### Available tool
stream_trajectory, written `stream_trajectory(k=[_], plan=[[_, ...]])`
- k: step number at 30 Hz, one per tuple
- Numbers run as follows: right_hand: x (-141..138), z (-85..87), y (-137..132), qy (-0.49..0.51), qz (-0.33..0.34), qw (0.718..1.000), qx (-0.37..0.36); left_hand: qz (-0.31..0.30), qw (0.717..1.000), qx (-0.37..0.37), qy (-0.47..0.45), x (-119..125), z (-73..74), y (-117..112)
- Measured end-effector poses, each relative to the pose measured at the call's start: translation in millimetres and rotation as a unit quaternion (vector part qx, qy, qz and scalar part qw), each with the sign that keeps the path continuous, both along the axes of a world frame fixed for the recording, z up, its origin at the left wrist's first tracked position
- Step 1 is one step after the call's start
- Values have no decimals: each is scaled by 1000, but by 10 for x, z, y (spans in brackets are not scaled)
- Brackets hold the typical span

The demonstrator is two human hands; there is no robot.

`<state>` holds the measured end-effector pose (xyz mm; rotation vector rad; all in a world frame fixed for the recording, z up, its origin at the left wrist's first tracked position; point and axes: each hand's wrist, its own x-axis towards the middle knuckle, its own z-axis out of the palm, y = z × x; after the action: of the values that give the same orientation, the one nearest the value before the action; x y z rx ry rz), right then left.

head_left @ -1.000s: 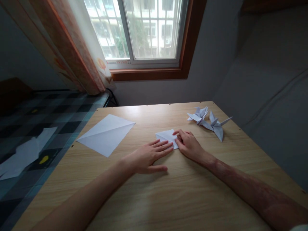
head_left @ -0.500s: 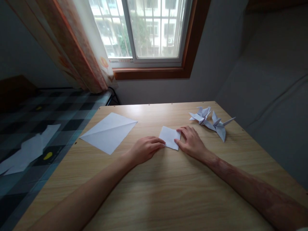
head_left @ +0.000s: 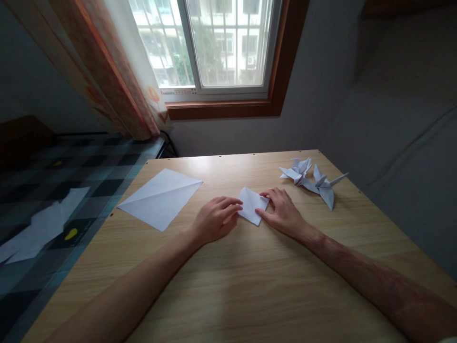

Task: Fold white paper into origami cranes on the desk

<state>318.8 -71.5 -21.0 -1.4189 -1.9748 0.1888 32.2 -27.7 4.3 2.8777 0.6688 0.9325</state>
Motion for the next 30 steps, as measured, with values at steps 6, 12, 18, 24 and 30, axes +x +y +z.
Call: stream_trajectory(k=[6, 12, 18, 24, 30], plan=[[7, -20, -6, 5, -25, 1000, 6, -37, 999, 7, 35, 32, -2, -33], [-3, -19, 3, 21, -76, 997, 4, 56, 997, 35, 48, 68, 2, -89], [-29, 56, -15, 73, -38, 996, -33, 118, 991, -16, 62, 161, -28, -106], [-49, 57, -11, 159, -20, 986, -50, 32, 994, -88, 62, 166, -26, -55], [-101, 27, -11, 186, -18, 980, -63, 21, 991, -103, 81, 169, 2, -50]])
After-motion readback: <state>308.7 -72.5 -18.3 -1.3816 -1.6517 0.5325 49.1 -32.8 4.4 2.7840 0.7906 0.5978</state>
